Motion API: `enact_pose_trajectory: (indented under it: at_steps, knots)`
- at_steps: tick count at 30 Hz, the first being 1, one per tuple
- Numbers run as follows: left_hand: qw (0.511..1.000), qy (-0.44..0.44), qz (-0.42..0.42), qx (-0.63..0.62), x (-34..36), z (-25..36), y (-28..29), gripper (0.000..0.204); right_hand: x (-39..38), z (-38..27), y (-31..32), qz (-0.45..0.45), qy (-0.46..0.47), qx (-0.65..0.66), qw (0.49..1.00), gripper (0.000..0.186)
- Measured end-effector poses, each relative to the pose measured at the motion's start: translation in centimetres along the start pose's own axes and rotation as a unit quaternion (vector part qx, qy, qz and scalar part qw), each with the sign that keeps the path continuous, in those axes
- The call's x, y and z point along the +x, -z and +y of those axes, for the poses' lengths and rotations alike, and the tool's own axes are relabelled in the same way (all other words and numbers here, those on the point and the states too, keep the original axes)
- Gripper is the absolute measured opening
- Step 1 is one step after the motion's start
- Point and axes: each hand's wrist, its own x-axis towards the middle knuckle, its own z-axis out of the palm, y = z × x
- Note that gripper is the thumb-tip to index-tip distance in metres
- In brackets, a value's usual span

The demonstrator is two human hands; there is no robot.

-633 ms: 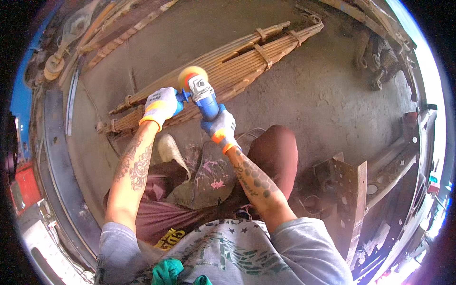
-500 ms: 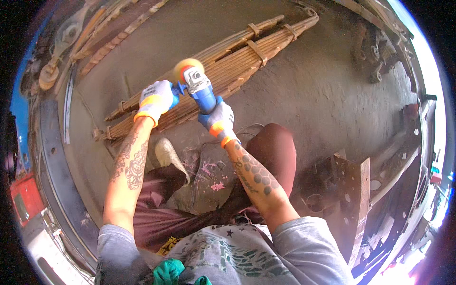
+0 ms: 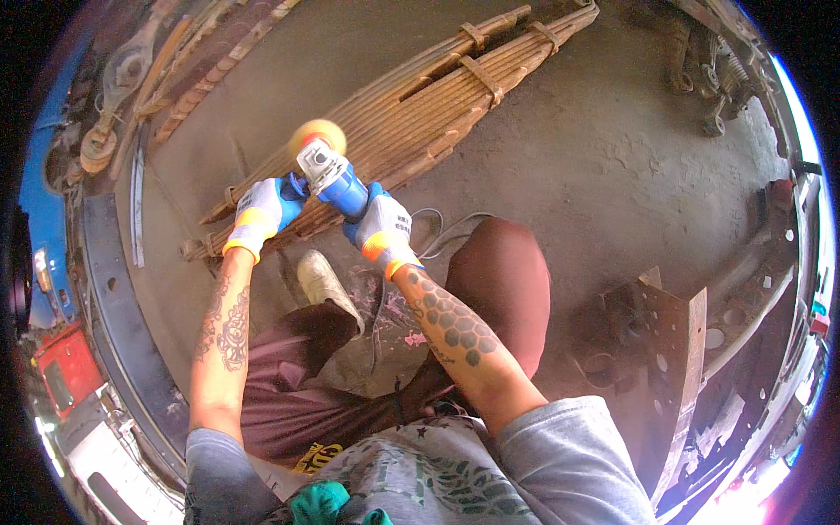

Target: The person sits on the floor and uses an angle grinder with a wire brush to clean a bundle of metal rods. They hold the tool with both hands and move it along the rods to remove rust or debris.

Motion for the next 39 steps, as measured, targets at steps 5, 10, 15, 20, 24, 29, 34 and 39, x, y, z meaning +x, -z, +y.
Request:
enact_pose_trajectory:
  at_steps: [5, 10, 15, 20, 24, 29, 34, 39]
  knots:
    - [1.0, 0.005, -0.021, -0.021, 0.9, -0.1, -0.5, 0.045, 0.1, 1.1, -0.3, 0.04, 0.02, -0.002, 0.999, 0.046]
    - [1.0, 0.005, -0.002, 0.013, 2.5, 4.4, 1.1, 0.039, 1.0, 1.2, 2.7, 0.061, -0.024, -0.009, 0.998, 0.053]
    - [0.999, -0.044, 0.001, 0.032, 3.5, 10.0, 2.5, 0.037, 0.9, 2.6, 5.9, 0.147, -0.041, 0.011, 0.988, 0.05]
    - [0.998, -0.056, 0.029, 0.025, 3.3, 10.8, 2.3, 0.037, 1.2, 2.6, 7.9, 0.11, -0.056, -0.009, 0.992, 0.05]
    - [0.999, -0.017, 0.029, 0.016, 2.9, 6.3, 0.0, 0.038, 1.1, 2.1, 5.8, 0.059, -0.005, -0.016, 0.998, 0.053]
    - [1.0, 0.016, 0.022, -0.008, -0.2, 4.5, -0.8, 0.039, -0.3, 2.4, 3.6, 0.023, 0.011, 0.006, 1.0, 0.052]
    - [0.999, 0.008, 0.038, 0.018, 0.3, 7.0, 0.7, 0.041, 0.4, 3.0, 4.4, 0.066, 0.0, 0.015, 0.998, 0.046]
    - [0.997, -0.033, 0.059, 0.037, 1.7, 10.6, 1.5, 0.04, 1.8, 4.5, 5.8, 0.157, -0.002, 0.001, 0.988, 0.047]
